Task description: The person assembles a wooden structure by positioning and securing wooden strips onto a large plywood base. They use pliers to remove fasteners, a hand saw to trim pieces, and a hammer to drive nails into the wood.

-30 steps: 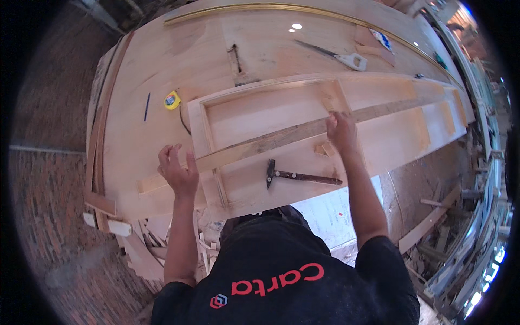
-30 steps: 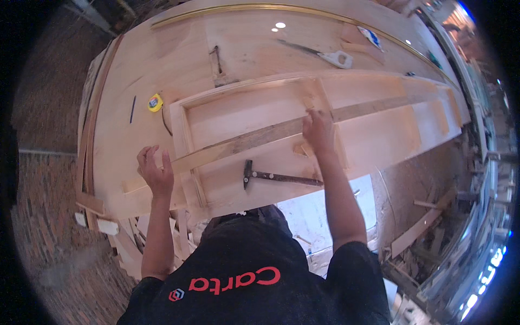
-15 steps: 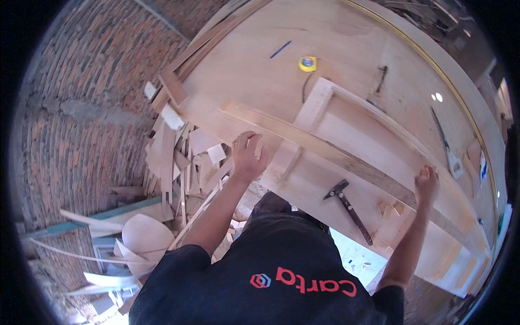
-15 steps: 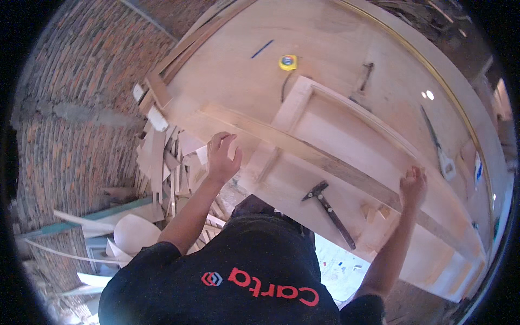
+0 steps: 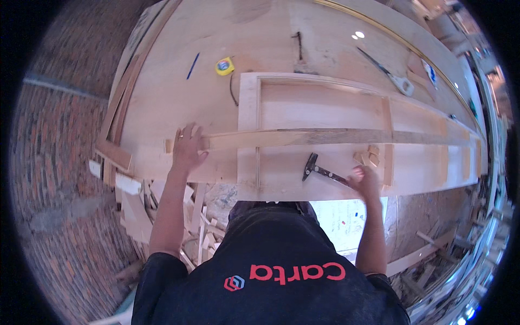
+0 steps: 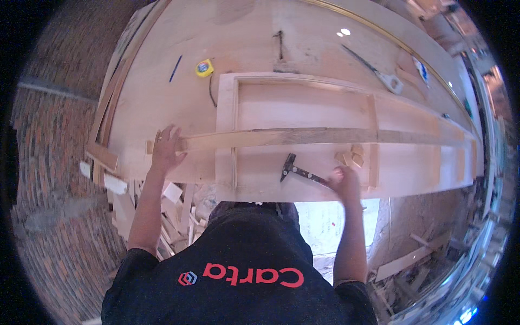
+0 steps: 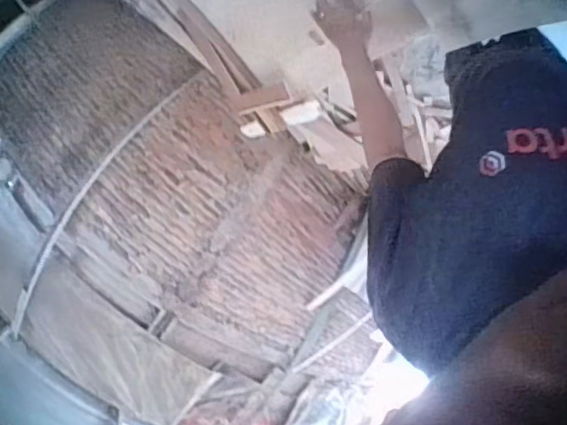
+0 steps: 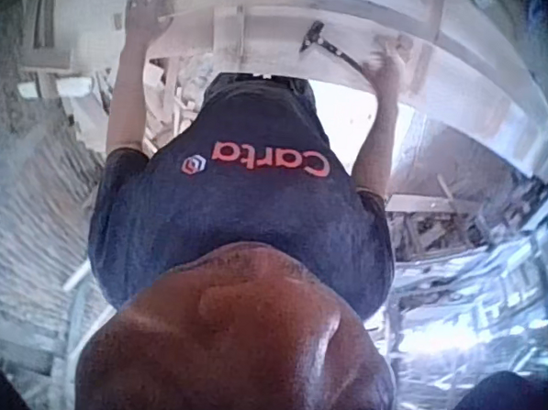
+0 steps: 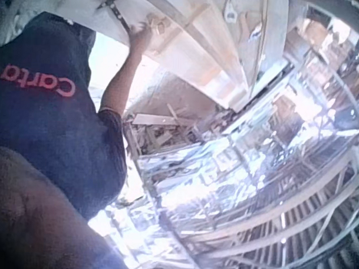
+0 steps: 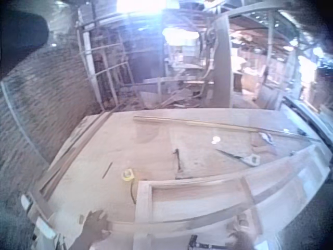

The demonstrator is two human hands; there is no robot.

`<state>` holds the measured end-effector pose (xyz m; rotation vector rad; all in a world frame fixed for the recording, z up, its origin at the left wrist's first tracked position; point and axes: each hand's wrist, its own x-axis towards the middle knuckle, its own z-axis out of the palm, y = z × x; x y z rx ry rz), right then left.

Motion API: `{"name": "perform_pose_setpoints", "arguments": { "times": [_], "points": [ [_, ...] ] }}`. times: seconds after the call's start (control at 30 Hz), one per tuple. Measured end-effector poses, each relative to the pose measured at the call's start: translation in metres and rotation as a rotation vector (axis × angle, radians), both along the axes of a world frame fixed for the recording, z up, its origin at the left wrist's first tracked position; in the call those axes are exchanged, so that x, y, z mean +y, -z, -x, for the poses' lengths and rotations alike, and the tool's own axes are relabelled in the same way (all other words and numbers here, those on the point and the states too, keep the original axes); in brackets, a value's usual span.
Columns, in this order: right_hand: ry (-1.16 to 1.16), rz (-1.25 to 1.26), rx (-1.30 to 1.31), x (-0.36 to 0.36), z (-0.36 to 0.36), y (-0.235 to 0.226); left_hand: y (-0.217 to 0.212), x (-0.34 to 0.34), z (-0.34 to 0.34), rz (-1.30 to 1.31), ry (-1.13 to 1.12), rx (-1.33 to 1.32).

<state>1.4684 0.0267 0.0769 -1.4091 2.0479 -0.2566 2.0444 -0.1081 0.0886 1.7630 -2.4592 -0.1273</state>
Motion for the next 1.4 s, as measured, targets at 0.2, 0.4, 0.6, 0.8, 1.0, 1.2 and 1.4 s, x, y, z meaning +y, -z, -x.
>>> {"name": "perform_pose_setpoints", "arguments": {
  "times": [0.2,0.4,0.6,0.8,1.0,1.2,1.4],
  "points": [
    [0.009,0.174,0.286,0.032,-0.076,0.021,-0.009,-0.031,0.009,-0.249,0.079,0.073],
    [0.031,0.085,0.28,0.036,-0.08,0.024,-0.015,-0.04,0.07,-0.193,0.236,0.261],
    [0.092,-0.004,0.097,0.048,-0.077,0.021,0.003,-0.045,0.146,-0.12,0.327,0.412],
    [0.076,-0.013,-0.02,0.054,-0.065,0.024,0.01,-0.047,0.184,0.037,0.343,0.437],
    [-0.02,-0.102,0.026,0.036,-0.062,0.01,0.02,-0.051,0.217,0.001,0.382,0.512],
    [0.085,-0.056,-0.085,0.057,-0.06,0.002,0.033,-0.056,0.222,-0.076,0.333,0.411],
    [0.343,0.016,-0.395,0.064,-0.062,-0.058,0.031,-0.005,0.244,0.08,0.328,0.314]
  ]
}}
